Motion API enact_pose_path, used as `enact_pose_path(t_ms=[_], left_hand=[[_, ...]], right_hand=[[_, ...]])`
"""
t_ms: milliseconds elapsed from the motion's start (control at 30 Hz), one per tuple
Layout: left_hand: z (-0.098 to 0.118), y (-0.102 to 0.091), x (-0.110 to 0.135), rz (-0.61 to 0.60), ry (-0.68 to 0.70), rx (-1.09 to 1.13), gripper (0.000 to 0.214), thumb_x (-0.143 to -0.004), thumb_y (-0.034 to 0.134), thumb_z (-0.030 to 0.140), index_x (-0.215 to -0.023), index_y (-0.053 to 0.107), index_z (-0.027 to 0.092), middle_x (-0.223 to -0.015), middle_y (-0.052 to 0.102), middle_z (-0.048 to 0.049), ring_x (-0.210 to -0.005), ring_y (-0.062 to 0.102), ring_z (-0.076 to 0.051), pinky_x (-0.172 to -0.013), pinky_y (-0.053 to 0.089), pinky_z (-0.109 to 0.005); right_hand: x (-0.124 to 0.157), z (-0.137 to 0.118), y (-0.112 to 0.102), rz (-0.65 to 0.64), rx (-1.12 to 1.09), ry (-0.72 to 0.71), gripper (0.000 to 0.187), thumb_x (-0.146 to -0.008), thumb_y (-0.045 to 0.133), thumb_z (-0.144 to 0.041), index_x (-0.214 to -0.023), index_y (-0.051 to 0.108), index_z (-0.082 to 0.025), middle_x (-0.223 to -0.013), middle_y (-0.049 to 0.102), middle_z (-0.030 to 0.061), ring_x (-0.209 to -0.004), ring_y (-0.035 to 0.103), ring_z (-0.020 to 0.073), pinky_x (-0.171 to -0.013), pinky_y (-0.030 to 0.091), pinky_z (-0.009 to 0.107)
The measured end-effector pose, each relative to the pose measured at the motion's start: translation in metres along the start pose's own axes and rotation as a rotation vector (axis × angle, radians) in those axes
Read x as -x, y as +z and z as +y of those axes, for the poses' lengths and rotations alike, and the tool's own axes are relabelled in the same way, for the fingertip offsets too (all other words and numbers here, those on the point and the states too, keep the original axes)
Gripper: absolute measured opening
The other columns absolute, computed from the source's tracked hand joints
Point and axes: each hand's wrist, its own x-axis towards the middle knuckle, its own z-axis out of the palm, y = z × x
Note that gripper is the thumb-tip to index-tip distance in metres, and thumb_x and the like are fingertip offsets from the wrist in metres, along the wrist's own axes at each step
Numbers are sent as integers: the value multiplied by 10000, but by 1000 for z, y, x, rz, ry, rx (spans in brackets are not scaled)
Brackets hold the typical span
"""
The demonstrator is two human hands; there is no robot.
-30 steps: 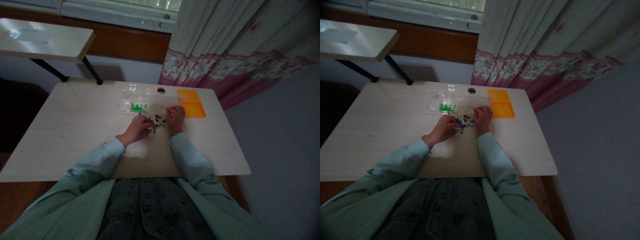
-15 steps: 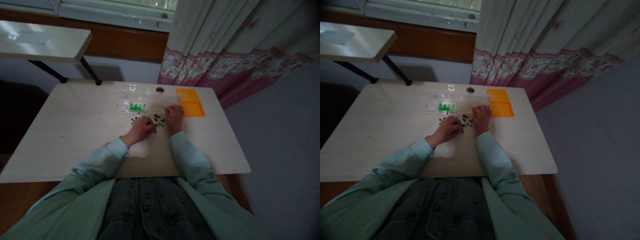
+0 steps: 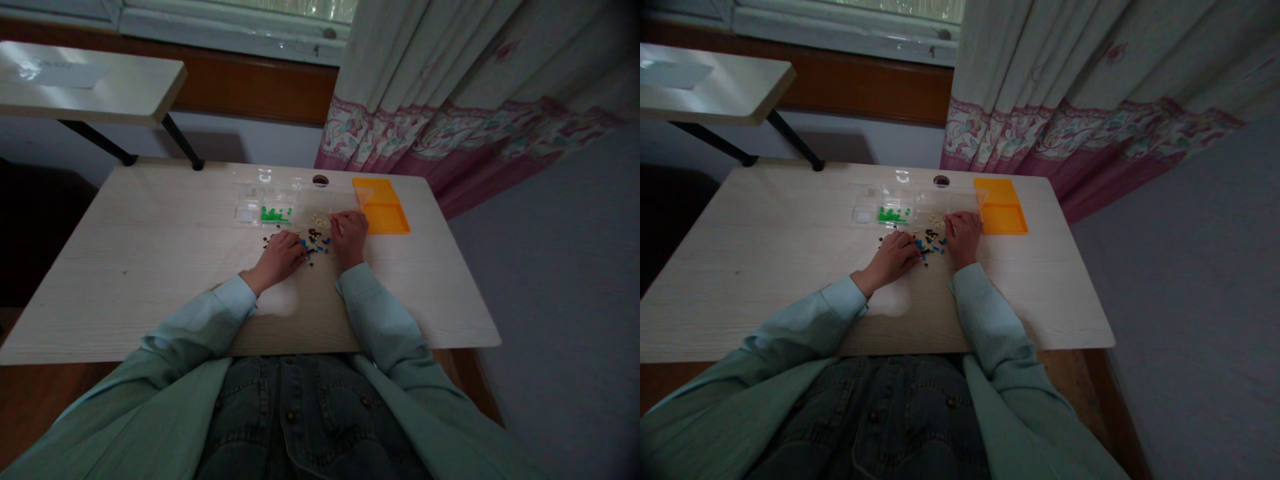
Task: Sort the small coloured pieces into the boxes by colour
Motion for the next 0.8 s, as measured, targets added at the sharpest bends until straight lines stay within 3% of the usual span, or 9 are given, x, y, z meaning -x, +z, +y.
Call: enact_pose_path(t_ms=[200, 367, 533, 800], left_hand=[[-13, -3, 0, 220, -147, 193, 220, -957, 540, 382, -909, 634, 190, -946, 593, -69, -960, 524, -224, -878, 429, -393], [-26, -2, 1, 391, -264, 286, 332, -987, 461, 454, -864, 610, 184, -887, 578, -50, -923, 545, -203, -860, 459, -388], [-24, -3, 1, 423, -301, 320, 395, -987, 425, 516, -827, 583, 191, -881, 576, -48, -927, 545, -203, -859, 467, -402], [-24, -3, 0, 415, -275, 320, 434, -997, 393, 519, -775, 564, 187, -845, 575, -48, -892, 544, -200, -832, 471, -409]], right_hand=[[2, -8, -2, -17, -28, -26, 265, -955, 516, -356, -930, 747, -229, -923, 689, 61, -955, 560, 223, -922, 403, 399], [11, -33, -2, -116, -121, -170, 226, -944, 548, -364, -965, 747, -260, -937, 688, 51, -1012, 553, 215, -952, 389, 395], [23, -58, 1, -191, -172, -305, 223, -941, 561, -361, -1073, 732, -302, -941, 691, 33, -1011, 553, 203, -967, 380, 377], [26, -66, 4, -215, -160, -285, 223, -948, 552, -366, -1052, 745, -328, -921, 707, 28, -999, 560, 202, -963, 394, 377]])
